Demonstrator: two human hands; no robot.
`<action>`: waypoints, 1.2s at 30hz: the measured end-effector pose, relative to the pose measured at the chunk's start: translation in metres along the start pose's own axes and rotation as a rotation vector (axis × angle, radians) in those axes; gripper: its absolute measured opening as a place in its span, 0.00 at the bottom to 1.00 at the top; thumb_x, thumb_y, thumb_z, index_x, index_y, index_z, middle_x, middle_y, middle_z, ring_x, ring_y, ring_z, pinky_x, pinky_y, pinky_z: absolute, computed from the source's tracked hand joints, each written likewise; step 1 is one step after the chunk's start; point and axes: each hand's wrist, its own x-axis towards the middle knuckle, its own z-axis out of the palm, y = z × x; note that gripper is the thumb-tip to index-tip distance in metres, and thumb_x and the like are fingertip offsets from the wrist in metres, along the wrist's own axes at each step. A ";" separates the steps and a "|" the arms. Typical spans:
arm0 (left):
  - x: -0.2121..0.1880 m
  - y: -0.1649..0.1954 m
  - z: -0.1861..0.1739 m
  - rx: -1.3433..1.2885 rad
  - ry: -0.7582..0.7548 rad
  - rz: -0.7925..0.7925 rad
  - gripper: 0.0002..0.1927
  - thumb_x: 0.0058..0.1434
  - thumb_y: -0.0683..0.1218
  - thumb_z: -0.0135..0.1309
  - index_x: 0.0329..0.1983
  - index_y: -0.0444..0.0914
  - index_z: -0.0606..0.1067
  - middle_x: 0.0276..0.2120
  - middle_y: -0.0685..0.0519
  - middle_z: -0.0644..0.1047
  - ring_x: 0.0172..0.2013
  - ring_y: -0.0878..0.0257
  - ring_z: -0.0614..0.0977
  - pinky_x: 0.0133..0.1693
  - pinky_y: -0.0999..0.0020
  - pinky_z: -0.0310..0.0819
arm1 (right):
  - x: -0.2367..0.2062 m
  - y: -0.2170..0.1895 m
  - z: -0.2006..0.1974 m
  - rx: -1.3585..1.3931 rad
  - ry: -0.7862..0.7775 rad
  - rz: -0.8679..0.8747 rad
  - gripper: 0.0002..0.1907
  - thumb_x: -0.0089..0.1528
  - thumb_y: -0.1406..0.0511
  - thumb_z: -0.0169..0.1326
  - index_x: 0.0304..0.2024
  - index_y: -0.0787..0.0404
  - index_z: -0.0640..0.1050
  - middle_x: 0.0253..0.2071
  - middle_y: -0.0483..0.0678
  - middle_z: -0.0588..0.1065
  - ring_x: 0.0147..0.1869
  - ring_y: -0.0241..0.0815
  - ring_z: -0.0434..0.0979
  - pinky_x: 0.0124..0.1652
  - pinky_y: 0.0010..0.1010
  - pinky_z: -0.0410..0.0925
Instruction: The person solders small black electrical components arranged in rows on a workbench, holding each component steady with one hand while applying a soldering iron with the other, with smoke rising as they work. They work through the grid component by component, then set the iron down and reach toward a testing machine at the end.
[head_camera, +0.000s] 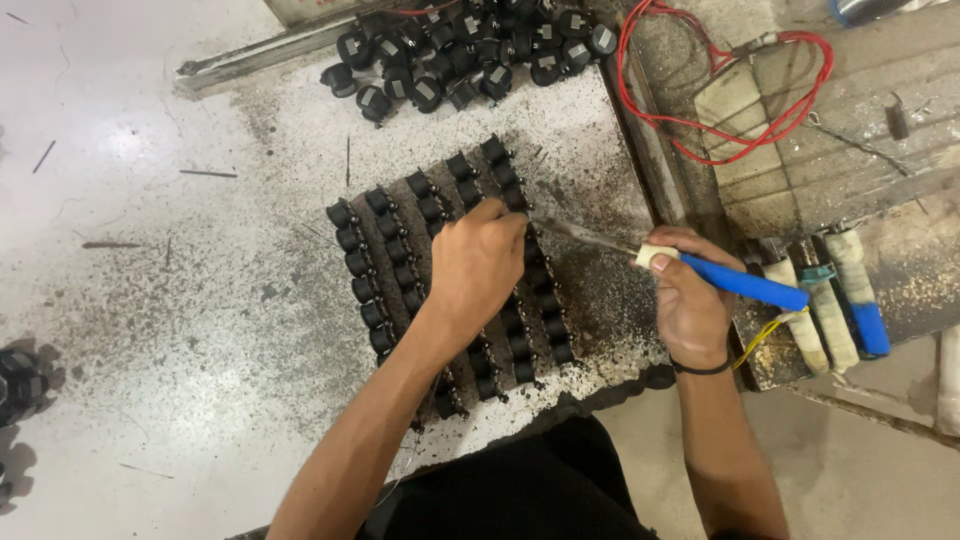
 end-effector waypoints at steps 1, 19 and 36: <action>0.000 0.000 0.000 -0.012 0.021 0.006 0.03 0.60 0.40 0.57 0.32 0.38 0.81 0.34 0.50 0.79 0.27 0.47 0.82 0.29 0.54 0.78 | 0.000 0.000 0.000 -0.003 0.004 0.003 0.10 0.61 0.80 0.53 0.45 0.76 0.78 0.51 0.61 0.76 0.51 0.49 0.79 0.53 0.39 0.77; -0.020 0.023 -0.020 -0.063 0.013 -0.013 0.08 0.60 0.38 0.56 0.42 0.36 0.81 0.37 0.46 0.77 0.26 0.48 0.82 0.28 0.57 0.80 | -0.031 -0.010 -0.015 -0.240 -0.036 -0.144 0.13 0.57 0.77 0.54 0.45 0.75 0.79 0.47 0.61 0.77 0.52 0.47 0.77 0.57 0.32 0.70; -0.021 0.016 -0.003 -0.035 -0.085 0.033 0.07 0.60 0.38 0.56 0.40 0.35 0.82 0.36 0.46 0.77 0.25 0.48 0.82 0.28 0.57 0.80 | -0.031 -0.001 -0.018 -0.071 -0.015 -0.020 0.12 0.58 0.79 0.54 0.45 0.74 0.79 0.50 0.62 0.76 0.56 0.49 0.78 0.55 0.36 0.74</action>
